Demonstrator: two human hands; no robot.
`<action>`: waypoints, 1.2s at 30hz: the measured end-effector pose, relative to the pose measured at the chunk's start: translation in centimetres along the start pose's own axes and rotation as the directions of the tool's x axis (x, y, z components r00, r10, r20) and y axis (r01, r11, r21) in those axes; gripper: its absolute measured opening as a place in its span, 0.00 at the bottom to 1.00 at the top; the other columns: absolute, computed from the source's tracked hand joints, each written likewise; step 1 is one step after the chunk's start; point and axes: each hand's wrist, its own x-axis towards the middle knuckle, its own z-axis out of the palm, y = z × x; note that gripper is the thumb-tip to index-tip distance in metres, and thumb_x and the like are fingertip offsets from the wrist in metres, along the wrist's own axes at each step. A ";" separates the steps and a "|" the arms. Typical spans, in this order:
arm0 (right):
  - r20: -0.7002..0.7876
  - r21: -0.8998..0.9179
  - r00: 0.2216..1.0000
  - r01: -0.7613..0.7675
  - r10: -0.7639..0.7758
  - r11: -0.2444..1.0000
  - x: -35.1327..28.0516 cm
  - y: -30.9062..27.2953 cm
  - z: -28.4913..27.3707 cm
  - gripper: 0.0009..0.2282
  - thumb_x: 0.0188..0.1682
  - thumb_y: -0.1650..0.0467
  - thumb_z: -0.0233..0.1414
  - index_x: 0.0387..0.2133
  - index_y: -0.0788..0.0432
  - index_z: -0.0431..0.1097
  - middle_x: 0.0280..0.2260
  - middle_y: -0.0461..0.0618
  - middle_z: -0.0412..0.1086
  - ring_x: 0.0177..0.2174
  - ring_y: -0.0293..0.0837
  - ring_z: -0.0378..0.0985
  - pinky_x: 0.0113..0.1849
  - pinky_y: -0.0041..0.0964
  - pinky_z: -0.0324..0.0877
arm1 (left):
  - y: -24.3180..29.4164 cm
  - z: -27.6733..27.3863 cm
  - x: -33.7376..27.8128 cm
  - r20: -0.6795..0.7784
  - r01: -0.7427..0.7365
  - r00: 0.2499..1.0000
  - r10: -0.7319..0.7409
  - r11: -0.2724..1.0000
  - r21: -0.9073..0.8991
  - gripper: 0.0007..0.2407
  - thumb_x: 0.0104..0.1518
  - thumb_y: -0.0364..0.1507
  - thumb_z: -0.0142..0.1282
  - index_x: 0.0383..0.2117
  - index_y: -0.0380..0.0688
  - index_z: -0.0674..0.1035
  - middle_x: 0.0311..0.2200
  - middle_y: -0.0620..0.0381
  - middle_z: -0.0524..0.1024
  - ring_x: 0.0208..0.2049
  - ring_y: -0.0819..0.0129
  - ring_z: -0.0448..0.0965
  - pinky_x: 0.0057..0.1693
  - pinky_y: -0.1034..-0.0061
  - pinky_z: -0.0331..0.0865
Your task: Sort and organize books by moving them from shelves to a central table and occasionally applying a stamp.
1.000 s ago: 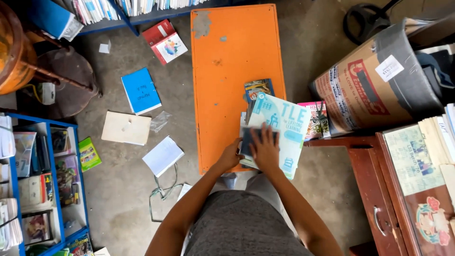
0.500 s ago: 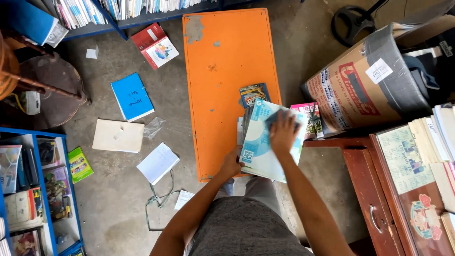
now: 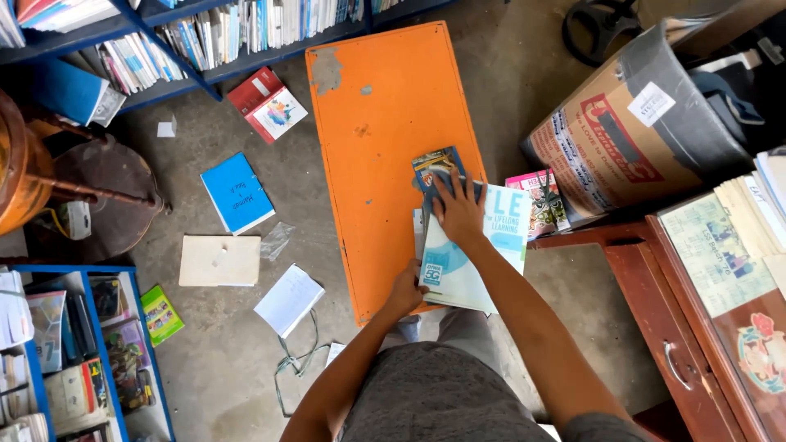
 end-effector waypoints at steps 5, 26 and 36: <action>0.236 0.006 0.965 -0.118 0.113 0.993 -1.3 -2.7 -2.2 0.22 0.54 0.57 0.33 0.63 0.35 0.47 0.66 0.49 0.40 0.64 0.59 0.38 0.57 0.70 0.31 | -2.0 0.6 0.4 -0.018 0.067 0.998 -0.067 0.997 0.027 0.21 0.51 0.27 0.61 0.51 0.49 0.67 0.27 0.47 0.75 0.34 0.53 0.79 0.42 0.63 0.73; -0.002 0.035 0.981 0.194 -0.194 0.980 -13.0 -3.1 -3.3 0.21 0.49 0.60 0.40 0.58 0.39 0.58 0.62 0.45 0.52 0.61 0.53 0.50 0.56 0.66 0.40 | 2.5 -1.5 -0.8 0.046 -0.031 0.999 0.028 0.998 0.063 0.27 0.52 0.23 0.58 0.59 0.44 0.59 0.24 0.48 0.70 0.31 0.52 0.76 0.41 0.62 0.69; -0.178 -0.050 0.978 0.102 -0.110 0.993 -1.6 4.2 0.6 0.20 0.50 0.61 0.45 0.57 0.41 0.62 0.59 0.49 0.58 0.58 0.57 0.57 0.53 0.67 0.51 | 6.4 -2.1 -3.8 0.021 0.013 1.000 -0.015 0.995 0.097 0.32 0.57 0.21 0.53 0.64 0.46 0.47 0.25 0.47 0.72 0.32 0.51 0.76 0.44 0.62 0.68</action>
